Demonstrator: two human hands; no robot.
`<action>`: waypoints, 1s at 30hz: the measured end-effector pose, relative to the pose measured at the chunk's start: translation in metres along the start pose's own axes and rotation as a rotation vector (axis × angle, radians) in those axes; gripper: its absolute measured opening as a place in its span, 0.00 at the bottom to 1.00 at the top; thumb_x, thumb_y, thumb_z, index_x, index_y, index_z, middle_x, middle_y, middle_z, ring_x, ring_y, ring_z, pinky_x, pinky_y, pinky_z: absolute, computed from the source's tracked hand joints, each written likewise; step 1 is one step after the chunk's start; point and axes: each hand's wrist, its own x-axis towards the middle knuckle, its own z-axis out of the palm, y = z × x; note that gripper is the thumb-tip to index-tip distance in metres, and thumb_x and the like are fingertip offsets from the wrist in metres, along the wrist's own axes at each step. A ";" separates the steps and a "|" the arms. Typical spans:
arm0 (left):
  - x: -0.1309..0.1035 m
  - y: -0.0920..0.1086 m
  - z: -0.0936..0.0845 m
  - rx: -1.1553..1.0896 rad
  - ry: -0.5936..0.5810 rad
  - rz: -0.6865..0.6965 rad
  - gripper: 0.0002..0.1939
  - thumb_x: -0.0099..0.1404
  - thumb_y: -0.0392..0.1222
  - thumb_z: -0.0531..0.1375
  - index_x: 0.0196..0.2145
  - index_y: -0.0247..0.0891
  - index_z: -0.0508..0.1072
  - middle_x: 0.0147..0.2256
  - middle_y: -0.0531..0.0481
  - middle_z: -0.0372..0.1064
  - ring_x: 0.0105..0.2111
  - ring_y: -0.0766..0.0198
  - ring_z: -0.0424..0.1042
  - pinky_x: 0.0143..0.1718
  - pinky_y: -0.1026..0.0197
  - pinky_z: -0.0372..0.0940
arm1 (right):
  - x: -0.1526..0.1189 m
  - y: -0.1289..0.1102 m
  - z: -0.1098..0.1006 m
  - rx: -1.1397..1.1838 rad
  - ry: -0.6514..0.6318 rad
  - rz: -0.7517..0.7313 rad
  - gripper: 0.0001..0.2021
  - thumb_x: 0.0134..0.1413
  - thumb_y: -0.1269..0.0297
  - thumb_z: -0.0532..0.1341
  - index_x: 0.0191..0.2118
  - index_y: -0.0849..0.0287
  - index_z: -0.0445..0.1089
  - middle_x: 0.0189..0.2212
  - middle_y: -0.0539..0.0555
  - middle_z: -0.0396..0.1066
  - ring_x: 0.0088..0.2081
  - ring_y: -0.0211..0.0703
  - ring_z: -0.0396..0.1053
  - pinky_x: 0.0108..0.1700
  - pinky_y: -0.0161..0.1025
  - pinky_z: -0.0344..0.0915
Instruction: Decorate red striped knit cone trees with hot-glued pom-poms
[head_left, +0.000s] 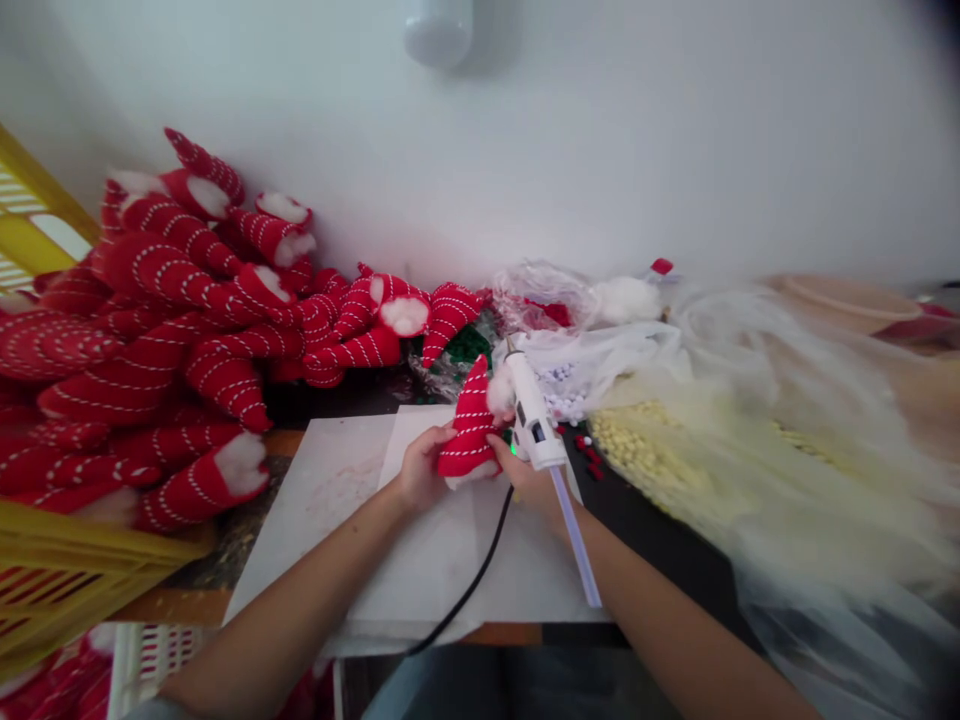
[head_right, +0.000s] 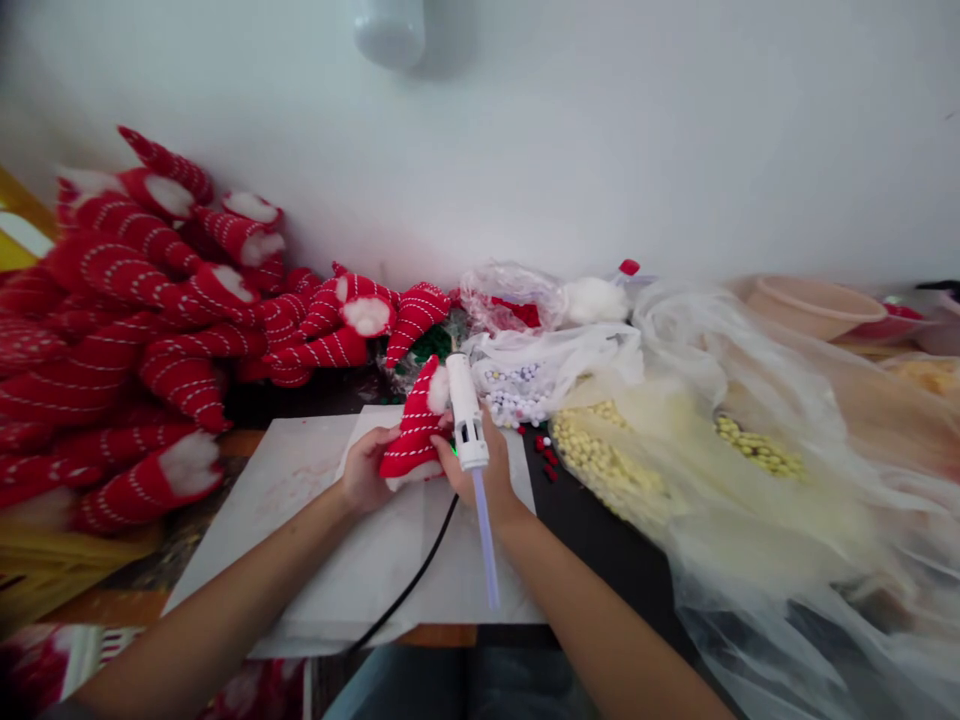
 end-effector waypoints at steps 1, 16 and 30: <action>-0.001 0.000 0.002 0.007 -0.010 0.015 0.25 0.56 0.42 0.63 0.51 0.29 0.78 0.45 0.37 0.82 0.40 0.48 0.81 0.43 0.50 0.74 | 0.000 0.001 0.000 0.014 -0.007 0.008 0.11 0.59 0.56 0.65 0.43 0.53 0.67 0.37 0.54 0.78 0.41 0.49 0.78 0.53 0.49 0.75; 0.000 0.002 0.013 0.142 0.164 0.106 0.22 0.68 0.51 0.65 0.51 0.30 0.78 0.47 0.33 0.81 0.41 0.47 0.82 0.41 0.53 0.76 | 0.000 -0.016 -0.010 0.003 0.011 0.051 0.12 0.60 0.53 0.66 0.43 0.55 0.71 0.30 0.53 0.75 0.31 0.49 0.75 0.40 0.48 0.77; 0.002 0.020 0.005 -0.033 0.269 0.216 0.19 0.70 0.49 0.62 0.51 0.33 0.78 0.40 0.43 0.84 0.38 0.57 0.83 0.45 0.59 0.76 | -0.011 0.005 -0.023 0.097 0.079 0.089 0.22 0.59 0.36 0.64 0.35 0.52 0.73 0.25 0.53 0.73 0.38 0.56 0.78 0.45 0.54 0.78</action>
